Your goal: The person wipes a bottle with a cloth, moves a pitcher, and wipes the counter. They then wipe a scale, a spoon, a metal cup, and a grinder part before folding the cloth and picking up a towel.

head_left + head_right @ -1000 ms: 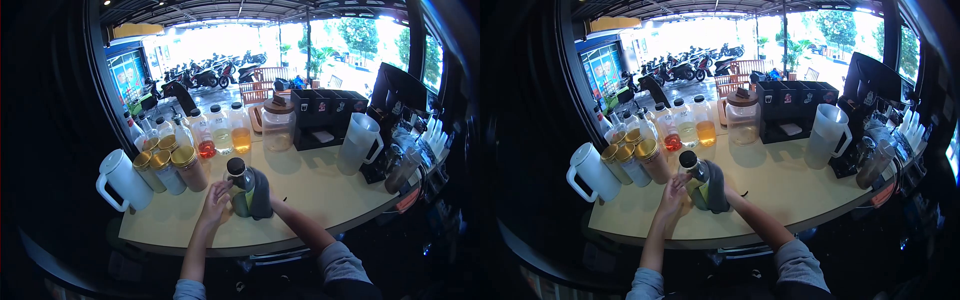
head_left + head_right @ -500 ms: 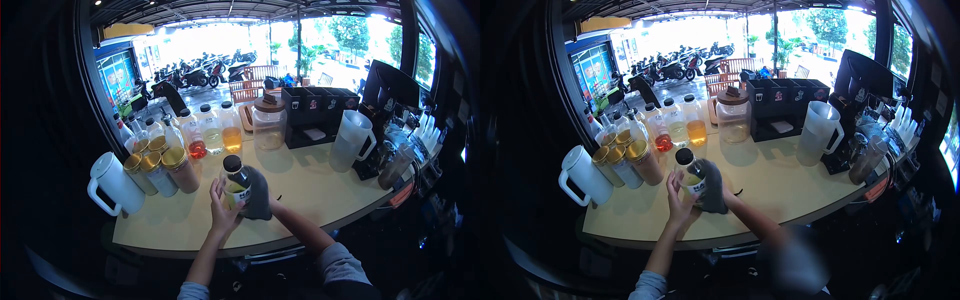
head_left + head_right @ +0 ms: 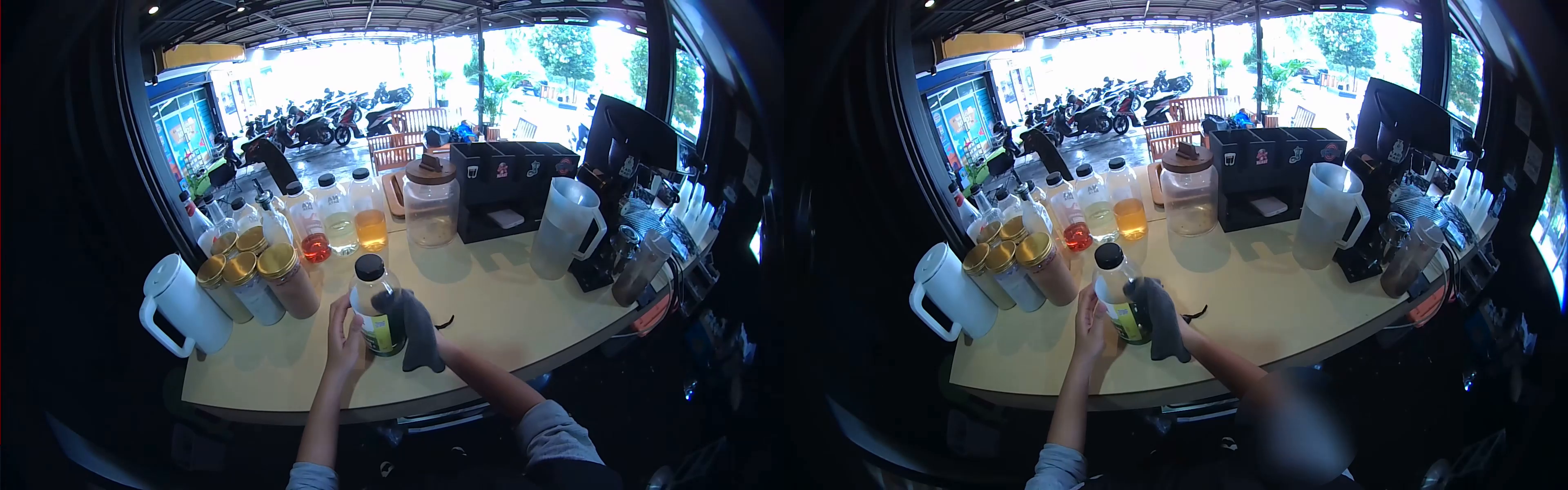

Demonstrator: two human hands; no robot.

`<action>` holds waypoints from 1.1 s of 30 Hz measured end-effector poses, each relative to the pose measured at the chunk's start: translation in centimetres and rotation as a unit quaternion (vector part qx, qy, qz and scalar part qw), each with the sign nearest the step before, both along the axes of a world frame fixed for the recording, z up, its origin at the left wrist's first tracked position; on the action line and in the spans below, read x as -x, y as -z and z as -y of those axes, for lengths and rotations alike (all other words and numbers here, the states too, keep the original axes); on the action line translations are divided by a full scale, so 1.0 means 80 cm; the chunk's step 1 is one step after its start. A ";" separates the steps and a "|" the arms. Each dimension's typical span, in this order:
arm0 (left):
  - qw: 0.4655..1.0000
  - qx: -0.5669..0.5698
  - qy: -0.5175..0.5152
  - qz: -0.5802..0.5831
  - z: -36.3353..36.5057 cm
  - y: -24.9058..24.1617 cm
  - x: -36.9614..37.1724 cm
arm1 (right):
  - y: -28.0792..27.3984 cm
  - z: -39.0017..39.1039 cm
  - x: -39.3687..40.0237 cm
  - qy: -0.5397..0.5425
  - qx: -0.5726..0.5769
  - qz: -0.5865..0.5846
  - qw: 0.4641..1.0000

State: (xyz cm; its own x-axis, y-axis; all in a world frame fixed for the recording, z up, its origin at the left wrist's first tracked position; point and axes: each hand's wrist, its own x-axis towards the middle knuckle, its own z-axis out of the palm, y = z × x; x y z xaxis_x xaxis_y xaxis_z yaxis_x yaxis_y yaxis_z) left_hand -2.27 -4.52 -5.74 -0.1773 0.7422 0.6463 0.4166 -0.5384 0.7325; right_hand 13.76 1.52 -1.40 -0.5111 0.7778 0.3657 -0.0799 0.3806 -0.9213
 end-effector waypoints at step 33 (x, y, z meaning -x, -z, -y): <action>0.797 0.212 0.222 0.520 0.010 -0.078 -0.043 | -0.086 -0.034 0.011 -0.059 0.089 -0.116 0.988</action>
